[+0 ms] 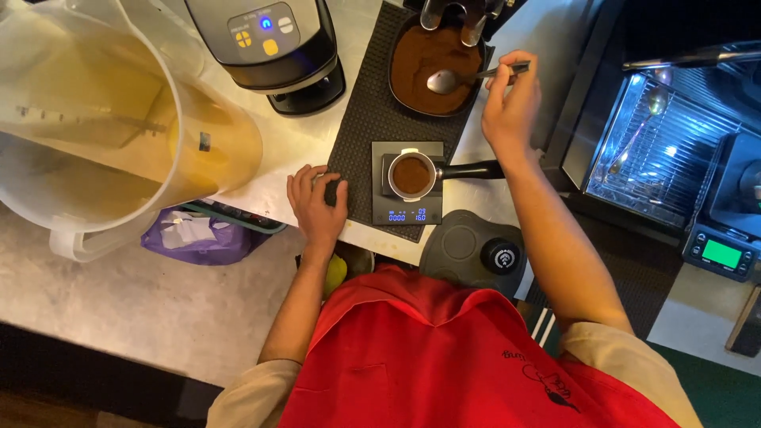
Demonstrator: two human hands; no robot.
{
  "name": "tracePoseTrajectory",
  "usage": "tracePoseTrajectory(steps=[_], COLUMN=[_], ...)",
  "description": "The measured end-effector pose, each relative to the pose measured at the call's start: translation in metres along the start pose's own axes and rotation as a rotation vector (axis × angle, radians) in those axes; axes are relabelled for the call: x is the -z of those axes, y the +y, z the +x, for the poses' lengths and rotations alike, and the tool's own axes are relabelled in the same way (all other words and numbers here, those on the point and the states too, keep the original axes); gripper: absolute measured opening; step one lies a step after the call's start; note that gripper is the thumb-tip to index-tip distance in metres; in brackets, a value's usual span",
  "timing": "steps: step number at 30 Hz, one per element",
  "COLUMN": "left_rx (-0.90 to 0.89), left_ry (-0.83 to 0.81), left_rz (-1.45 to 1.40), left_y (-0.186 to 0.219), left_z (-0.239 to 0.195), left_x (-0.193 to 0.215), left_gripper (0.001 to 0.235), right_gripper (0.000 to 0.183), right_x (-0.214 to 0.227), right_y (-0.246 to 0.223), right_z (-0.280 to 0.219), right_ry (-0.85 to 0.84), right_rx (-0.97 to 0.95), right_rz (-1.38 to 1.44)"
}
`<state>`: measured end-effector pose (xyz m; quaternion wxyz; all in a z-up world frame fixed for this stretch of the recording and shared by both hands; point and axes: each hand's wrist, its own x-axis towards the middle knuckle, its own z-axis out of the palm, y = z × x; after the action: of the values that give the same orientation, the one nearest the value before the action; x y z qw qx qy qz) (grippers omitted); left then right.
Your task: Preparing an espresso shot by grinding coffee, weighing the dose, tamping, and operating the espresso machine.
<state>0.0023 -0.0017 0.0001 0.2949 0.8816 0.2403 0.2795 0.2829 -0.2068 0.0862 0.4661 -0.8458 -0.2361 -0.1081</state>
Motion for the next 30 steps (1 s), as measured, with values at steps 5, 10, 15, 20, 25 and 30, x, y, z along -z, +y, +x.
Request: tracePoseTrajectory(steps=[5,10,15,20,25,30], left_rx=[0.020,0.017,0.046,0.034,0.027,0.033], left_ry=[-0.007,-0.016,-0.018,-0.015,-0.004,-0.009], left_rz=[-0.015,-0.012,0.025,0.033,0.039,0.034], left_y=[0.002,0.000,-0.012,-0.015,-0.013,-0.012], left_z=[0.000,-0.001,-0.006,-0.007,-0.006,-0.006], left_x=[0.001,0.000,-0.010,-0.011,-0.012,-0.010], left_gripper=[0.014,0.016,0.015,0.015,0.015,0.015], right_gripper=[0.009,0.011,0.012,0.003,0.009,0.006], right_x=[-0.014,0.021,0.069,0.078,0.077,0.081], right_y=[0.014,-0.016,-0.052,-0.042,-0.037,-0.033], right_z=[-0.002,-0.003,-0.036,-0.098,-0.106,-0.092], right_ry=[0.006,0.025,-0.002,-0.042,-0.042,-0.015], right_rx=[-0.237,-0.388,-0.047,0.251,0.472,-0.151], right_rz=[0.127,0.192,0.320,0.213,0.156,0.378])
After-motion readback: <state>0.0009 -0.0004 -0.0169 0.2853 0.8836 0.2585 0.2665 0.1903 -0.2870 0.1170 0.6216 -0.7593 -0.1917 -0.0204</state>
